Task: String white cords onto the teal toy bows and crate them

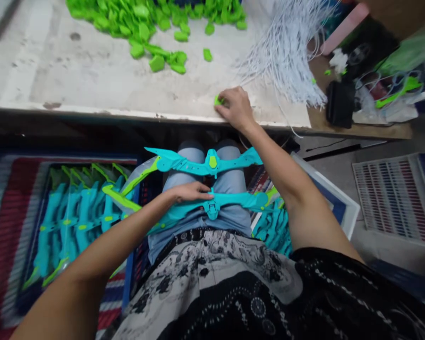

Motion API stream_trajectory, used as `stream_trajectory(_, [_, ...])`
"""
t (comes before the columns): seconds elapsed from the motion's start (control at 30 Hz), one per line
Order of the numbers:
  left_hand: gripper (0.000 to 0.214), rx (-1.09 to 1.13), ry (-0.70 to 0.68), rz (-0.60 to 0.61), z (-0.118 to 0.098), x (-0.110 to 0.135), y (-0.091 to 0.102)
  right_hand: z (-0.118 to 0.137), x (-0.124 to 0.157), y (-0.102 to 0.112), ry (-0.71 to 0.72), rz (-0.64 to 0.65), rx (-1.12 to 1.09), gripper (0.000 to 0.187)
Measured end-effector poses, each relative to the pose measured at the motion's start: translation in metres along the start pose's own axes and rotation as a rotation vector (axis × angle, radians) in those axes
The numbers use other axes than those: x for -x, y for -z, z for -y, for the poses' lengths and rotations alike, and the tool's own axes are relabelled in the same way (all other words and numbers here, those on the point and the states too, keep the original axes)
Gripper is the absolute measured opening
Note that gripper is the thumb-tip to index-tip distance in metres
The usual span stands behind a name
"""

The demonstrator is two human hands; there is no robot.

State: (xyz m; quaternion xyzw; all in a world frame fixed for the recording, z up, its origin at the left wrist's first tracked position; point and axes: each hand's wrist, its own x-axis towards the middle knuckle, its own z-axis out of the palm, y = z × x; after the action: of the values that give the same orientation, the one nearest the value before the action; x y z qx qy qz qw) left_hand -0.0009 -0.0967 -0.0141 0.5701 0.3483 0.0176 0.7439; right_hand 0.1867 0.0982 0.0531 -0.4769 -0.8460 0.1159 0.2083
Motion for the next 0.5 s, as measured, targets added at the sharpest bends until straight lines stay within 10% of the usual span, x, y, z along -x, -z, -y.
stream_trajectory(0.3, [0.040, 0.122, 0.056, -0.025, 0.007, -0.006, 0.000, 0.093, 0.228, -0.005, 0.178, 0.332, -0.170, 0.026])
stream_trajectory(0.5, [0.043, 0.087, 0.006, -0.084, 0.012, -0.012, -0.002, 0.097, 0.264, -0.034, 0.070, 0.296, -0.158, 0.024])
